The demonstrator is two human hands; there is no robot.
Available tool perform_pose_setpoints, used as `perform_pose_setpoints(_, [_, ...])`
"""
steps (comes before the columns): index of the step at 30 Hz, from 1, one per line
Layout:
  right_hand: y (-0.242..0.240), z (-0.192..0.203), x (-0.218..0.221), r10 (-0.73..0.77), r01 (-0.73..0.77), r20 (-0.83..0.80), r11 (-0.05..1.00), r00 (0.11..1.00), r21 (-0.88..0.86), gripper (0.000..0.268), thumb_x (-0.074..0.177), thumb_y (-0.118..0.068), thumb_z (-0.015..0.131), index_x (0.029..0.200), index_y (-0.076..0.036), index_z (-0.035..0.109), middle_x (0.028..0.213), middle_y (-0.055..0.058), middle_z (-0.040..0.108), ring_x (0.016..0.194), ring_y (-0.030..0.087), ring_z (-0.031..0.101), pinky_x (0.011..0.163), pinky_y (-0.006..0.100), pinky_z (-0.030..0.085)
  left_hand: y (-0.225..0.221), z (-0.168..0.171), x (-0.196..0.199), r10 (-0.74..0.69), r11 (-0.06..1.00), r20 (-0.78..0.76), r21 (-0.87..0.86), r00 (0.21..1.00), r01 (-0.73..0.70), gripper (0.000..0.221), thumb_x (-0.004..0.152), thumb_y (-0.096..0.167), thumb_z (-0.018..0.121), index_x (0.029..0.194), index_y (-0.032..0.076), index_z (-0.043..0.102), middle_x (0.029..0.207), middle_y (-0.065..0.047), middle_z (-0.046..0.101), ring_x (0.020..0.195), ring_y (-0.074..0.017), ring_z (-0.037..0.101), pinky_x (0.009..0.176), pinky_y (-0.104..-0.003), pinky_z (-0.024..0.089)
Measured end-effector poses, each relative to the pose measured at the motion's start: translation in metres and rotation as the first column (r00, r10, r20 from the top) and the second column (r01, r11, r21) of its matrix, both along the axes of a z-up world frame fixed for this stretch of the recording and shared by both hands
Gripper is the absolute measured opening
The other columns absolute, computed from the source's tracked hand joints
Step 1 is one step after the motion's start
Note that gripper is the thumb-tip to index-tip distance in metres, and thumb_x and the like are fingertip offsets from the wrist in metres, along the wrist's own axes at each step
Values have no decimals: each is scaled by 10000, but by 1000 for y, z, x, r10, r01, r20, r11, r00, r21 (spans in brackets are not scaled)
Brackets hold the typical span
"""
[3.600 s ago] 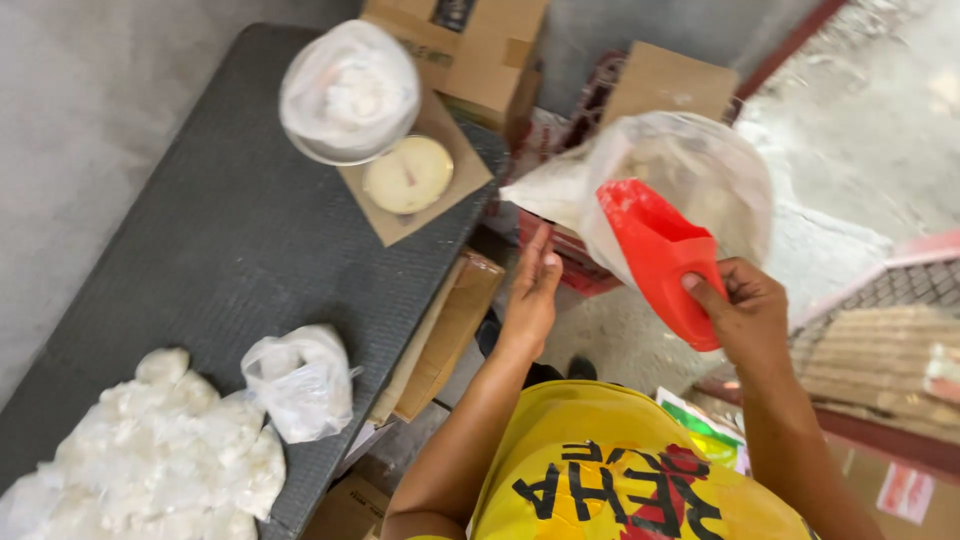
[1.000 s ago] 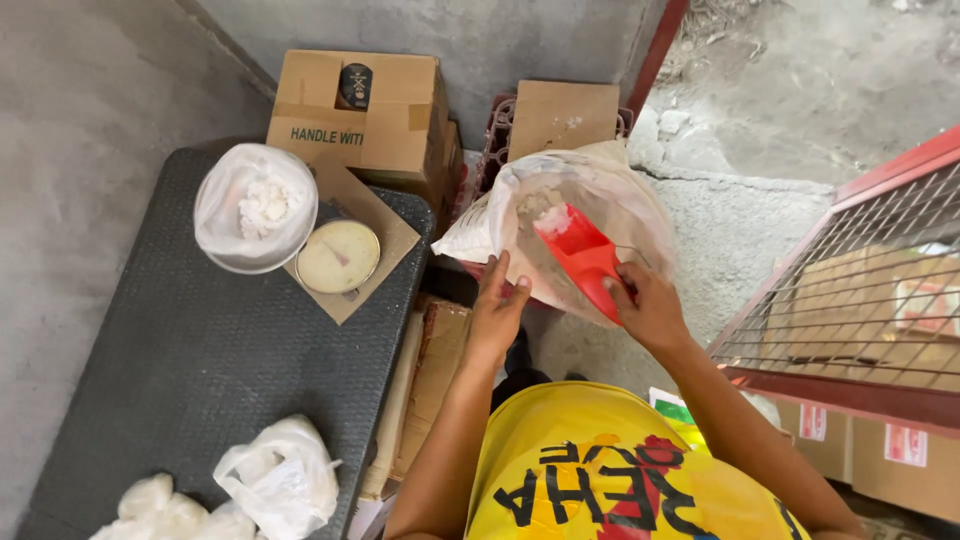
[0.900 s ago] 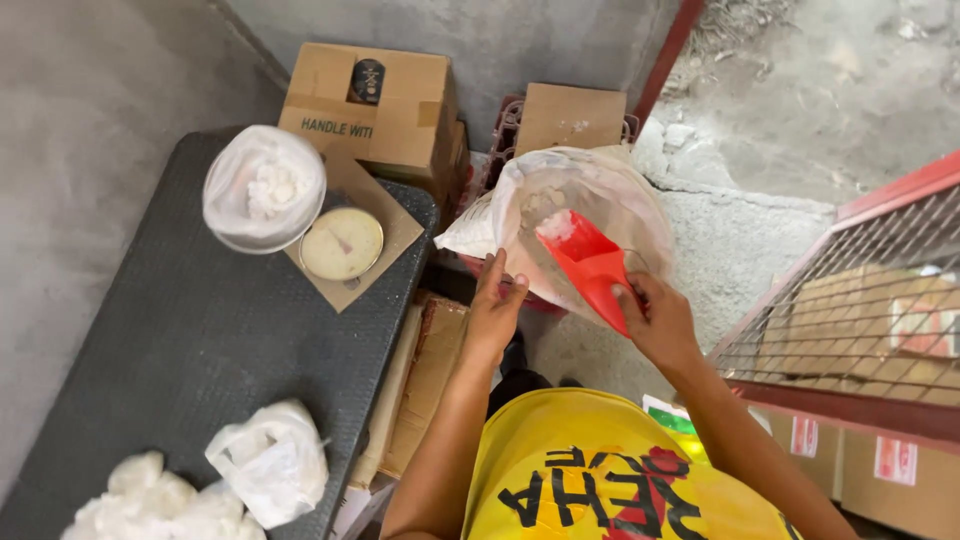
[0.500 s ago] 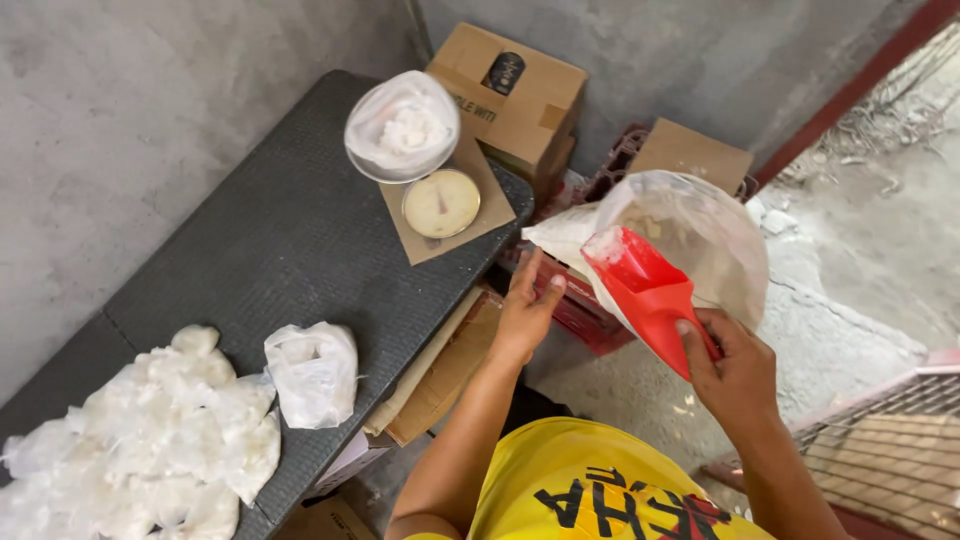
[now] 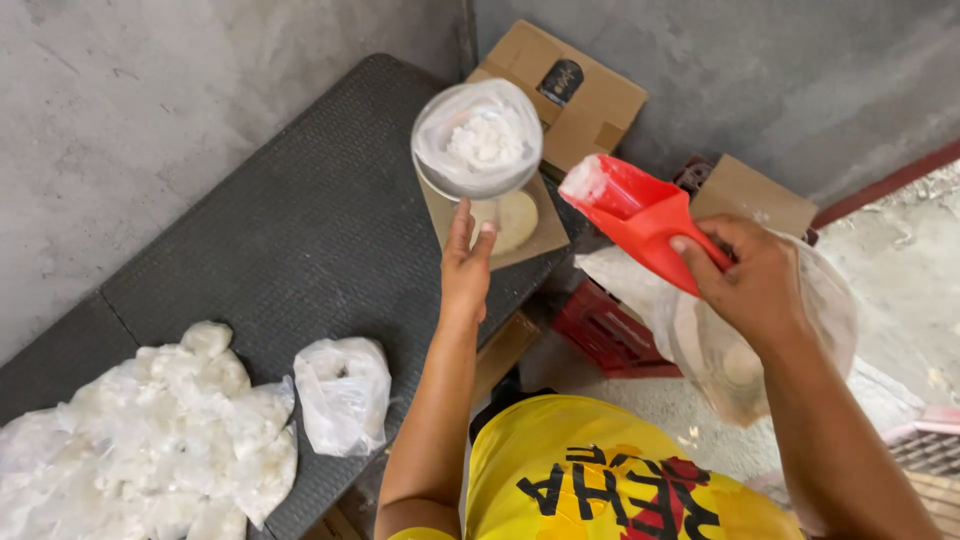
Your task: Scooping white powder from a large sack into small plastic bags, weighing them on a scale, and tying them shut.
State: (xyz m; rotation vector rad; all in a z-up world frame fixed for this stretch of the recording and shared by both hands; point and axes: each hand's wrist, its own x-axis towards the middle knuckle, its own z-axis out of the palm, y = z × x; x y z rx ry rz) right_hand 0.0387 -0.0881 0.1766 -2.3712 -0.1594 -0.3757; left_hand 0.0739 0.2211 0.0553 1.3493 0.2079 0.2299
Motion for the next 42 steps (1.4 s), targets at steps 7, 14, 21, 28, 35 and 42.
perform_pose_setpoints(7, [78,28,99,221,-154,255,954,941,-258,259,954,-279,801,1064,-48,756,1019,125,750,658,254,664,694,380,551,39,17,55,-83,966,-84,-251,993,60,708,997,287,598,1608,81,304,1620,-158,414,1493,-251,370,1195,-362,283])
perform_pose_setpoints(14, [151,41,152,575,-168,284,607,768,-776,116,844,-204,710,913,-117,746,878,41,702,861,231,693,767,381,525,52,6,74,-137,923,-110,-375,984,87,714,1008,303,569,1613,83,262,1646,-139,368,1501,-297,309,1210,-392,242])
perform_pose_setpoints(21, [160,57,153,565,-80,271,518,779,-852,76,814,-149,686,877,-133,726,856,30,677,885,227,693,796,374,523,60,20,62,-164,911,-110,-399,980,108,689,1021,326,535,1606,72,272,1673,-131,297,1535,-234,289,1235,-396,245])
perform_pose_setpoints(28, [118,24,122,312,-140,300,866,901,-480,180,900,-222,795,1028,-96,777,1002,98,750,837,328,701,698,424,548,38,7,44,-187,888,-76,-440,979,135,672,1026,299,546,1613,81,305,1657,-160,328,1531,-302,292,1220,-404,242])
perform_pose_setpoints(35, [24,-47,54,-7,8,-5,985,1000,175,198,939,-190,831,1032,-32,756,819,56,704,685,101,596,624,265,480,-42,-14,19,-237,937,-32,-272,971,219,651,1012,297,593,1581,87,358,1673,-126,333,1532,-213,312,1215,-335,262])
perform_pose_setpoints(42, [-96,-70,-64,-133,222,-203,821,970,526,114,980,-80,776,1015,19,730,843,34,713,754,44,597,672,197,487,-131,-21,-12,-343,935,-167,33,925,352,670,967,389,623,1539,79,461,1699,-156,212,1549,-255,259,1175,-359,321])
